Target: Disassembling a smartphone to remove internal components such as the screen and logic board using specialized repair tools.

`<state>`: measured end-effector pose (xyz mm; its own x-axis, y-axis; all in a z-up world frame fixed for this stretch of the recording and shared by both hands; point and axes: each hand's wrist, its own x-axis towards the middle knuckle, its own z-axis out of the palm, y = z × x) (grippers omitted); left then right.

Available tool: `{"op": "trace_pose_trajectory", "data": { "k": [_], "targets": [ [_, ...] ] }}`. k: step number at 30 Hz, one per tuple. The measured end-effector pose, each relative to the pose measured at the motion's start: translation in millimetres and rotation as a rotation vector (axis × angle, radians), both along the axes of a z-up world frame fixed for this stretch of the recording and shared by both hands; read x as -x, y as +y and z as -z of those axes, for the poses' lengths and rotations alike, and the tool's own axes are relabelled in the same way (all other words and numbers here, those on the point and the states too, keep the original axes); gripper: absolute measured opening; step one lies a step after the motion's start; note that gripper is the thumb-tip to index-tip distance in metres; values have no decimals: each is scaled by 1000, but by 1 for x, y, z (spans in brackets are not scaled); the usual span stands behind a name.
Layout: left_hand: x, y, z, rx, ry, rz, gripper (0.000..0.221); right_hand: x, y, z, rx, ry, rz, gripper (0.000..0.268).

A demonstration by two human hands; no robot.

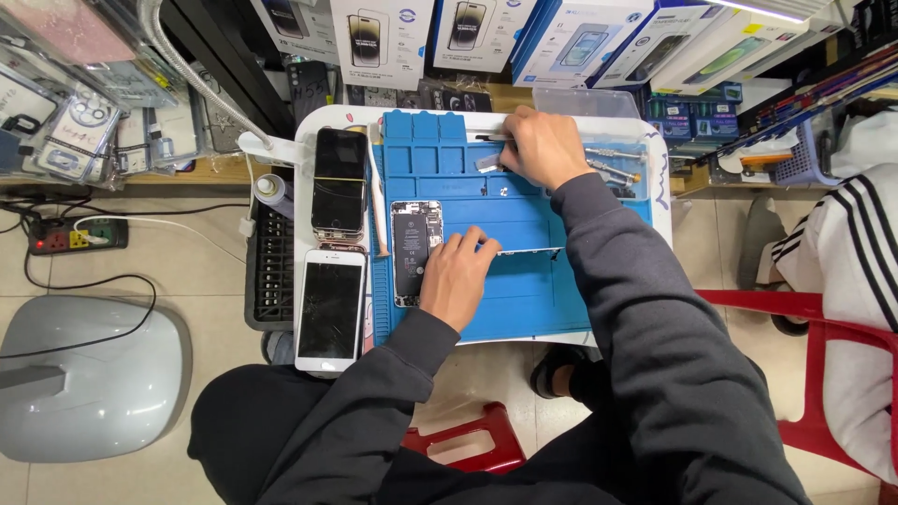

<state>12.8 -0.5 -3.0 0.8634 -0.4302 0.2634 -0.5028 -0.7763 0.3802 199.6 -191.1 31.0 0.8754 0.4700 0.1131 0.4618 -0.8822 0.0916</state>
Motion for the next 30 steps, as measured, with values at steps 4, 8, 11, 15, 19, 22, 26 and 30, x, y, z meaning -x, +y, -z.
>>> {"op": "trace_pose_trajectory", "data": {
  "k": [4,8,11,15,19,22,26,30],
  "targets": [
    [1,-1,-2,14,10,13,26,2,-8,-7,-54,86,56,17],
    [1,-1,-2,13,18,13,27,12,-12,-27,-227,72,65,14],
    [-5,-4,-3,18,9,10,26,11,-47,-23,-425,-27,92,13],
    [1,-10,0,50,-23,-54,39,50,-98,-41,-639,-279,116,11],
    [3,-7,-2,-16,-11,-3,21,98,-187,-9,-439,-210,480,9],
    [1,-8,-2,-45,-19,-25,22,135,-206,-5,-300,111,811,25],
    [2,-11,-2,-63,-33,-37,22,168,-204,-1,-398,359,905,30],
    [3,-10,-7,-74,-41,-50,16,177,-215,32,-401,268,878,19]
  ]
}}
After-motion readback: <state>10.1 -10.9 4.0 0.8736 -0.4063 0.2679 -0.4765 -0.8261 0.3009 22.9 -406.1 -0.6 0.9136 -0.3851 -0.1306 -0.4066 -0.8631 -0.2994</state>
